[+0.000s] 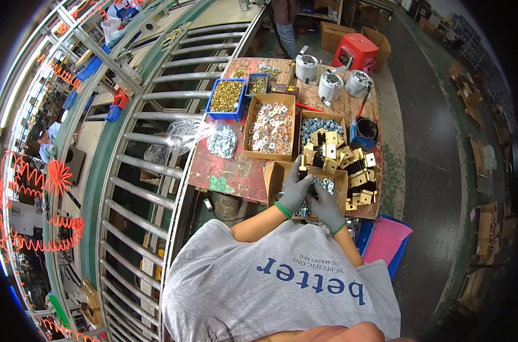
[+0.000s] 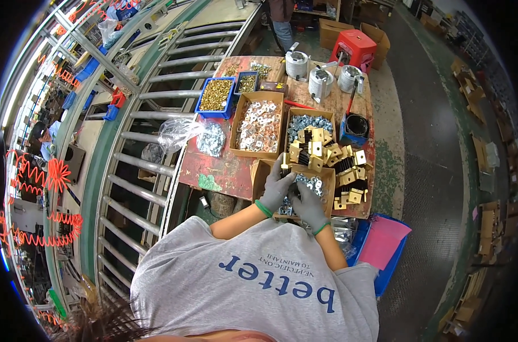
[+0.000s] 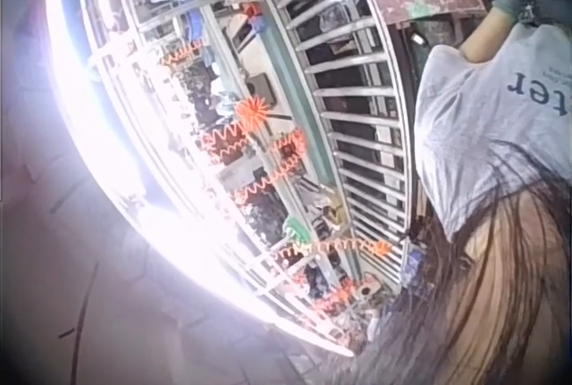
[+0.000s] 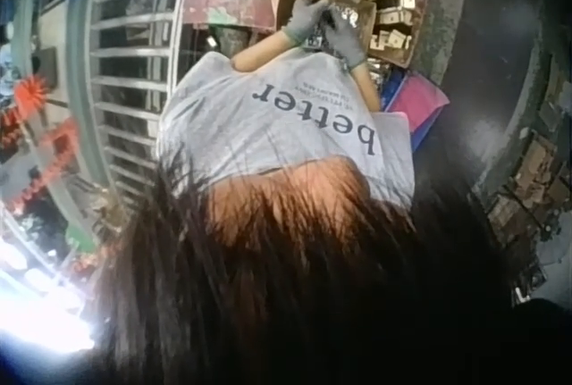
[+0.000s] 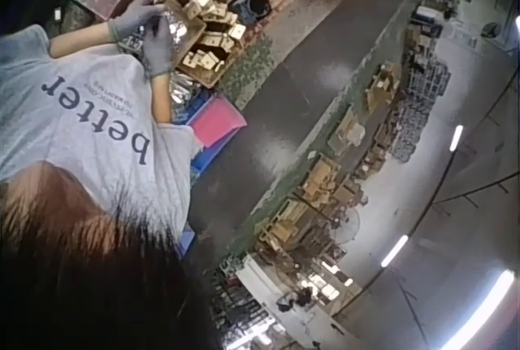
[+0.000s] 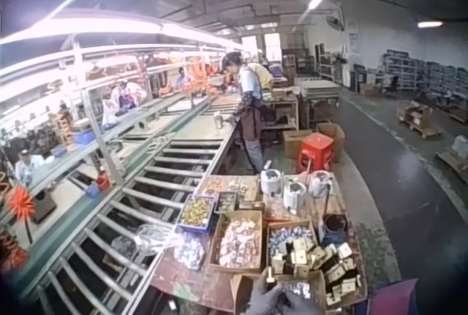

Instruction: The recorder is assembling small metal parts into plastic housings at a workshop bench.

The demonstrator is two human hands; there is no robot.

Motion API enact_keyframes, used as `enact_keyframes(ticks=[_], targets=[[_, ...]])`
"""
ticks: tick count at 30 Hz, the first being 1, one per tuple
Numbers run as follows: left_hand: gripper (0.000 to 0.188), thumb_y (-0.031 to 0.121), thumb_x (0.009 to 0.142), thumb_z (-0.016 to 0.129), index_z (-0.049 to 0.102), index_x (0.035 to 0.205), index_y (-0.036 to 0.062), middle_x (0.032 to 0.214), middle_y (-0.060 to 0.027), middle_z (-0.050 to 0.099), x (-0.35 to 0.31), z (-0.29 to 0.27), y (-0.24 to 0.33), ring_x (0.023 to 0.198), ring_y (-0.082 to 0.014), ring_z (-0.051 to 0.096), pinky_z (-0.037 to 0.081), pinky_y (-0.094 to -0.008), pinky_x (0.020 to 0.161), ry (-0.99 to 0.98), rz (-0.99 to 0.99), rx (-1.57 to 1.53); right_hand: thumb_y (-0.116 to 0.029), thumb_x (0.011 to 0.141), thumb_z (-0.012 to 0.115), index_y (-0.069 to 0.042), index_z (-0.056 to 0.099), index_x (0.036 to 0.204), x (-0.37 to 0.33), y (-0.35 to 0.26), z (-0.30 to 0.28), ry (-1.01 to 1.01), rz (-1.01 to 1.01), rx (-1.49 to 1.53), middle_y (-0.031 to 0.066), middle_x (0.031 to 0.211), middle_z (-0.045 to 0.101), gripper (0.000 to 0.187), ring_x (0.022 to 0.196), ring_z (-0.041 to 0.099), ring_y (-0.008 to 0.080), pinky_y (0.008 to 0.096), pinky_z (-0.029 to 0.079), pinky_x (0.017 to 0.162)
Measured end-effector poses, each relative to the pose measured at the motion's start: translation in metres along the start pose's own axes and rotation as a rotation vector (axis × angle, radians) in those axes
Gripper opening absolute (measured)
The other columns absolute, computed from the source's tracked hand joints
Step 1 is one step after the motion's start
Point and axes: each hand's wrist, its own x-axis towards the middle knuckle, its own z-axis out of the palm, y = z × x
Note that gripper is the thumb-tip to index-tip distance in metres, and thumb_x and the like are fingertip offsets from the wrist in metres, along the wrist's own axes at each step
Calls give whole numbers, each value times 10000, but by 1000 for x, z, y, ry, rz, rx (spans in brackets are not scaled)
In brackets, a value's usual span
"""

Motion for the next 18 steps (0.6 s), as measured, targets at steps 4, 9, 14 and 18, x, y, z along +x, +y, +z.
enact_keyframes(ticks=[4, 9, 14, 18], targets=[[686, -6, 916, 550, 240, 1526, 43, 1222, -107, 588, -5, 4, 17, 993, -122, 591, 514, -251, 840, 23, -27, 59, -246, 946, 566, -15, 586, 1098, -2, -14, -3, 139, -168, -122, 199, 989, 671, 278, 902, 650, 374, 423, 501, 791], [679, 14, 921, 564, 246, 1520, 29, 1247, -107, 578, 3, -5, -8, 1021, -121, 576, 504, -257, 859, 30, 70, 47, -217, 924, 563, -25, 590, 1097, 2, -28, -10, 3, 204, -80, 200, 977, 667, 260, 870, 654, 344, 418, 502, 771], [678, 17, 922, 561, 246, 1521, 34, 1215, -87, 586, -1, -7, -2, 1013, -112, 568, 504, -259, 856, 51, 16, 4, -143, 891, 603, -14, 579, 1084, -5, -23, -5, 62, 50, 121, 165, 1005, 639, 234, 868, 627, 253, 352, 488, 783], [673, 21, 918, 561, 257, 1518, 37, 1217, -87, 583, -1, 0, 1, 1002, -111, 569, 505, -263, 850, 2, 29, -72, -108, 898, 586, -11, 605, 1032, 5, -1, 1, 67, 120, 82, 100, 897, 649, 167, 812, 611, 170, 323, 491, 759]])
